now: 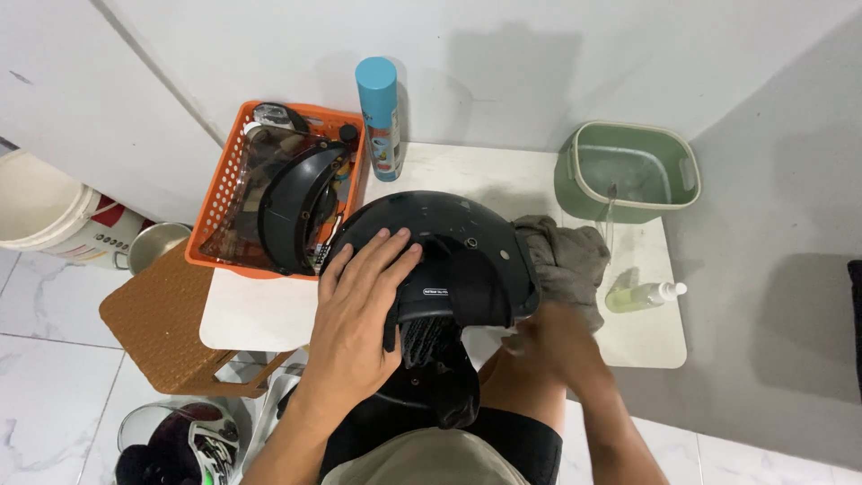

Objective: The person scrubs a black motorcycle helmet with a pink toothbrush and soapy water. They hold the helmet with one hand while scrubbing the exterior surface with the other, occasionally dipping the brush into a nearby bucket of water.

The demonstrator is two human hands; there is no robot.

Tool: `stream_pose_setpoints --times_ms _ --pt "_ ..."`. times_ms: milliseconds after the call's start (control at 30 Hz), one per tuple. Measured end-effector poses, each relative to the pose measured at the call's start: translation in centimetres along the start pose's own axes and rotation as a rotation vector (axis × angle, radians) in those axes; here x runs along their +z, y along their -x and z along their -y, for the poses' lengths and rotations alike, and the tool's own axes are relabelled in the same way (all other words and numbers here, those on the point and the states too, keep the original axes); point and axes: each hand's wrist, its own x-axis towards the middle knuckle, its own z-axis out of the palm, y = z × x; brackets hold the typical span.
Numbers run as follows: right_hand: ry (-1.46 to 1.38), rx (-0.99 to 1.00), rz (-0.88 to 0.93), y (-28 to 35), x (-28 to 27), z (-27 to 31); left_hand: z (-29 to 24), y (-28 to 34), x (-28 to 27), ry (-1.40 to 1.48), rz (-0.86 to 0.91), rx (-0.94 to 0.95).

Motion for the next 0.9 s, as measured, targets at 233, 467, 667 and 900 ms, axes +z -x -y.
stream_pose_setpoints --times_ms 233,467,667,900 --pt "-0.265 -0.282 0.201 0.7 -0.9 1.8 -0.3 -0.3 0.2 -0.004 0.011 -0.026" --pt "-0.244 -0.334 -0.022 -0.7 1.7 0.1 -0.3 -0.4 0.3 -0.027 -0.005 -0.041" --pt "-0.349 -0.135 0.049 2.2 -2.3 2.3 -0.4 -0.4 0.1 -0.025 0.023 -0.056" --pt "-0.303 -0.333 -0.003 1.0 0.8 -0.8 -0.6 -0.4 -0.3 0.025 0.031 -0.043"
